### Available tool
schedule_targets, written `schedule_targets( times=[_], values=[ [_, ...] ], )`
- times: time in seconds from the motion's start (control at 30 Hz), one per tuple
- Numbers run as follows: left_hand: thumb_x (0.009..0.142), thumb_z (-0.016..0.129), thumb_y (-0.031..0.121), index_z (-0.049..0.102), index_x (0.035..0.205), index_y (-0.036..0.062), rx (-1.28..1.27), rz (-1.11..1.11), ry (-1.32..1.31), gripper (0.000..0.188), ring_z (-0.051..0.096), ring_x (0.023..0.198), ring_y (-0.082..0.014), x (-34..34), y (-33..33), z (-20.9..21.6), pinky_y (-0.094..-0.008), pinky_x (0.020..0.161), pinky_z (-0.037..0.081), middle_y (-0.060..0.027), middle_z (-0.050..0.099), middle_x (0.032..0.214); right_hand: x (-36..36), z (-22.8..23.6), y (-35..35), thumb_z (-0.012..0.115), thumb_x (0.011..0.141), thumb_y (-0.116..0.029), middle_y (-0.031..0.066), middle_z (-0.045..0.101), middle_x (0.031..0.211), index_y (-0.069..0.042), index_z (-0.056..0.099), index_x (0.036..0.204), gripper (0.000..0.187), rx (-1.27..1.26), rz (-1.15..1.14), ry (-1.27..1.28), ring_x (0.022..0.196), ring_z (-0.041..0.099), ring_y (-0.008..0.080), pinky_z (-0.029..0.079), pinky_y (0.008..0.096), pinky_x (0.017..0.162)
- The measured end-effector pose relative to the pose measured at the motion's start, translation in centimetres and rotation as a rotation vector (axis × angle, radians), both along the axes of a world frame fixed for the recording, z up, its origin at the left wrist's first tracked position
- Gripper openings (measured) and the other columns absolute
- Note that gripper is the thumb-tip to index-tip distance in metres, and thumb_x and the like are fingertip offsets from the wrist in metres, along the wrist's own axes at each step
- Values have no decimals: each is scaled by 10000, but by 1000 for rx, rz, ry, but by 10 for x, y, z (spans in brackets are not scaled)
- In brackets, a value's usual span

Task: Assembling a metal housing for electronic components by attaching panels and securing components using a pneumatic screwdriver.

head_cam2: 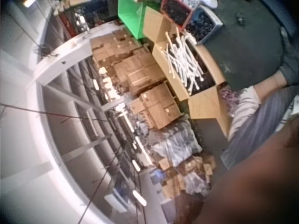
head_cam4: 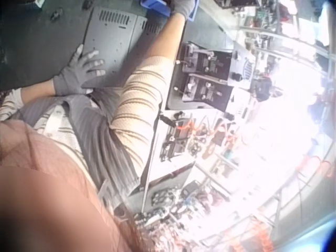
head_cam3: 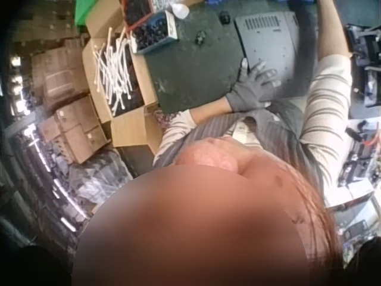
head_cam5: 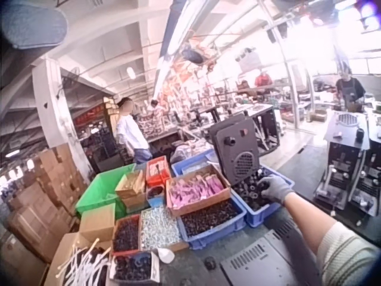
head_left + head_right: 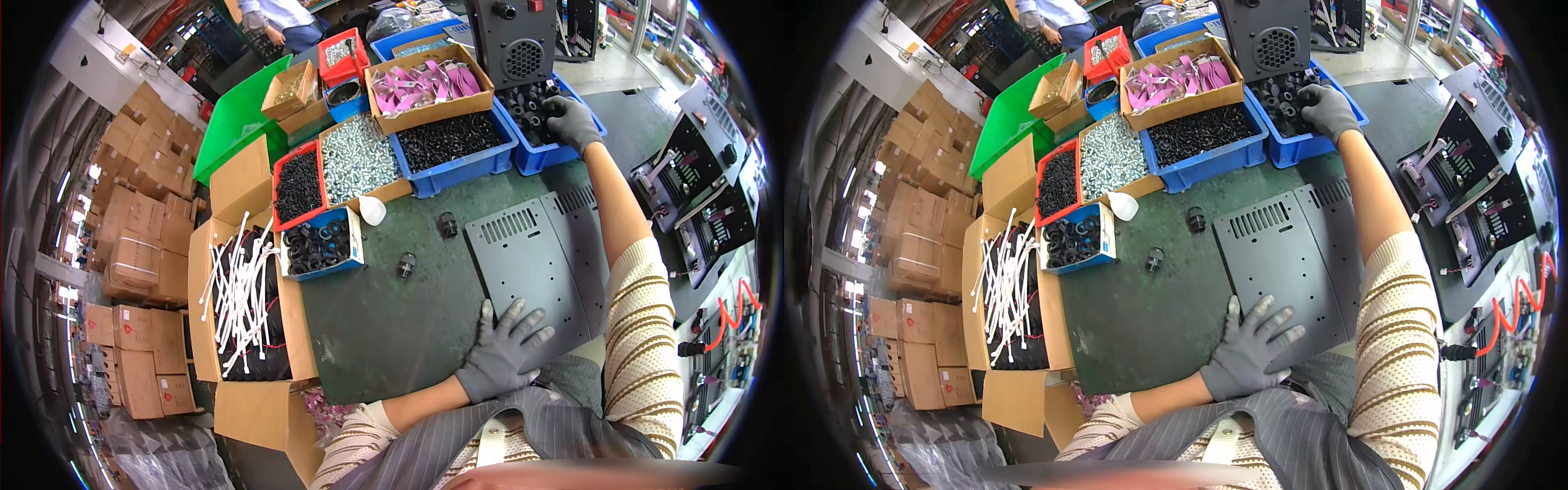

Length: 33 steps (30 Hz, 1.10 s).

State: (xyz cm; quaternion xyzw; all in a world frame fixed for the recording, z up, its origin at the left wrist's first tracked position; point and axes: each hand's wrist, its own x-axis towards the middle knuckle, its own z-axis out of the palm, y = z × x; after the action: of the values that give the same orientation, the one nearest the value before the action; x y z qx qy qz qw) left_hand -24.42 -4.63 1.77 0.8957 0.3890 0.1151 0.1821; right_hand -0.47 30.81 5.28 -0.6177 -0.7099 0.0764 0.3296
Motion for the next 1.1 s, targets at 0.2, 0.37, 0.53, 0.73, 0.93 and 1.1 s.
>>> schedule_targets(
  times=[0.2,0.37,0.53,0.73,0.93,1.1],
  values=[
    [765,609,520,424,1388,234,-19,-13,41,710,131,1401,-340,0,1,5,-708,1037,51,-66,286,1491,0,16,-7,652,706,-202,85,679,783,-64,694,1022,348,-191,-132,503,627,640,152,526,293,641],
    [761,589,559,441,1370,256,-13,-2,125,696,150,1396,-352,1,1,2,-702,1047,15,-75,331,1463,-9,32,-52,635,805,-156,-5,581,681,-41,669,964,199,-160,105,980,510,475,62,382,201,468],
    [745,590,585,436,1369,214,52,-18,70,742,167,1390,-365,4,-2,-1,-684,1058,24,-99,329,1457,-23,16,-140,674,766,-155,-5,629,790,-47,679,972,233,-526,425,731,694,576,82,467,243,577],
    [721,593,649,243,1423,4,137,123,-30,1016,180,1378,-401,1,22,1,-593,1109,43,-216,299,1430,-34,-20,-224,687,727,-228,115,585,962,-90,635,999,309,-113,585,-157,885,597,290,494,372,781],
    [621,684,667,240,1425,22,219,208,-69,1123,255,1363,-339,14,90,-16,-534,1130,86,-188,328,1421,-11,-33,-253,709,701,-454,130,500,1289,-144,450,1336,753,80,418,-279,1188,472,356,387,460,992],
    [599,707,664,339,1402,96,263,107,-3,1050,307,1348,-297,31,116,-15,-503,1131,132,-101,413,1398,20,-43,-267,655,722,-595,149,442,1375,-107,422,1359,836,15,312,-378,1296,373,354,319,475,1070]
  ],
)
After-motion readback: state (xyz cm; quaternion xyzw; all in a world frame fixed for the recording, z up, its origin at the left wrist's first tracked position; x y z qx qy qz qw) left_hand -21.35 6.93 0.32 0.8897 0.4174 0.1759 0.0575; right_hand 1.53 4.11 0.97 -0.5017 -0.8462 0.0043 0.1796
